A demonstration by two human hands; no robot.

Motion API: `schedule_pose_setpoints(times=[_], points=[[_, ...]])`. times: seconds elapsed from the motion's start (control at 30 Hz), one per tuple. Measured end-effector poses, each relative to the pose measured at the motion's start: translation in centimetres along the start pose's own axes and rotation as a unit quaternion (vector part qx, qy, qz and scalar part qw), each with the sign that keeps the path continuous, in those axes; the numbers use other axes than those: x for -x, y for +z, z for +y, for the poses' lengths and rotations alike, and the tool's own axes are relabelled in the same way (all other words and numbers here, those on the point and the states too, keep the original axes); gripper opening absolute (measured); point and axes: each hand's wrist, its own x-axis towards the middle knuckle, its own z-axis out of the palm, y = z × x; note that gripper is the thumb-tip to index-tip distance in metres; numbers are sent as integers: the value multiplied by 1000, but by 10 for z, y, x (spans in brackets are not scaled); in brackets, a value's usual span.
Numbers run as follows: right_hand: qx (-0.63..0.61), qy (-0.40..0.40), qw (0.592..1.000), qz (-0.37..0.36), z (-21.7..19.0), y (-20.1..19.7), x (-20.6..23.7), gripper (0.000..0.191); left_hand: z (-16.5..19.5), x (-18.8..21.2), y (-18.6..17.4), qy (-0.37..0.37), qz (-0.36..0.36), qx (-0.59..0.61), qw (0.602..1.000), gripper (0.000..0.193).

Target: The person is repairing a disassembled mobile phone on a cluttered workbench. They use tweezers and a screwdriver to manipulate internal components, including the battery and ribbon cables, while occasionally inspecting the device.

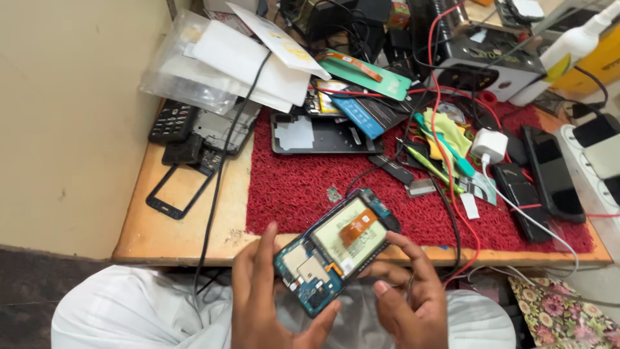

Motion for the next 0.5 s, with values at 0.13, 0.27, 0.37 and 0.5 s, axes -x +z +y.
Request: schedule_pose_setpoints(times=[0.13,0.27,0.37,0.5], points=[[-91,45,994,43,5,8,15,84,-15,43,31,6,32,121,992,118],[-100,44,993,34,2,1,19,89,-36,52,41,-180,76,372,907,87],[-140,41,989,-31,-9,-10,20,90,-44,53,36,-277,29,539,795,63],[-92,57,988,-108,-25,-18,29,93,-33,55,37,-379,-77,614,687,67]])
